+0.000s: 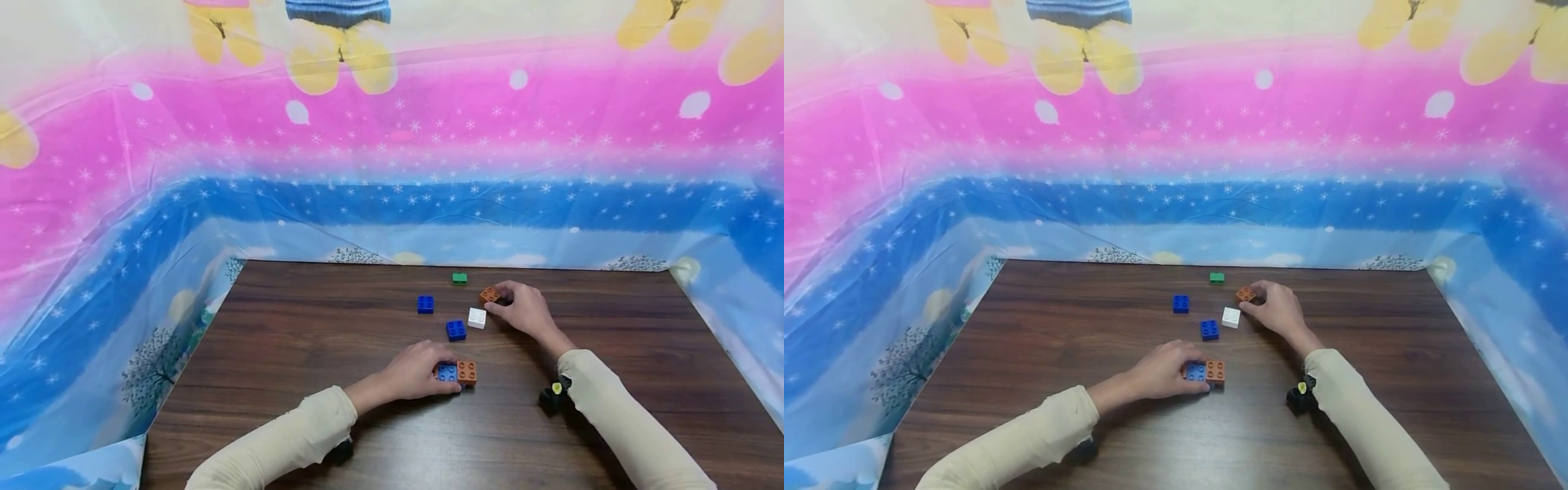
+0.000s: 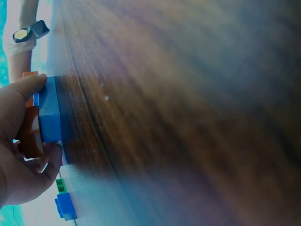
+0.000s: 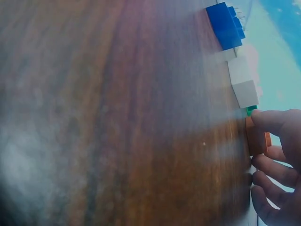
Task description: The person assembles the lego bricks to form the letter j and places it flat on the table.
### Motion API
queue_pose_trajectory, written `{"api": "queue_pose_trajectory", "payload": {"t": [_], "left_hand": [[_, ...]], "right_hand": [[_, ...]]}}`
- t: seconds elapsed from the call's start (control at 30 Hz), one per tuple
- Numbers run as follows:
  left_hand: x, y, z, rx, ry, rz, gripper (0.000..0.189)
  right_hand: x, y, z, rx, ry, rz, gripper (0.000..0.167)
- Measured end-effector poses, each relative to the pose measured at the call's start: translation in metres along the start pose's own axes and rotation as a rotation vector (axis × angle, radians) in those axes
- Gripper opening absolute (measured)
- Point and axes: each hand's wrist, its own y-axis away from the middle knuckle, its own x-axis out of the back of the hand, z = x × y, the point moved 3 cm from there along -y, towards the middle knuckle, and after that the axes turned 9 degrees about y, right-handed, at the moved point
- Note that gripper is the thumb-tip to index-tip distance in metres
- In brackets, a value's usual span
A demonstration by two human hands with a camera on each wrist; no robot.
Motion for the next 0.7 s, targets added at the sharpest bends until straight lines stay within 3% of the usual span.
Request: {"api": "queue_pose_trajectory", "payload": {"t": [0.7], "left_hand": [[-0.003,0.000,-0.003,-0.021,0.013,0.020,0.047]], "right_hand": [[0.012,0.003,-0.001,0.016,0.019,-0.012,0.042]]}}
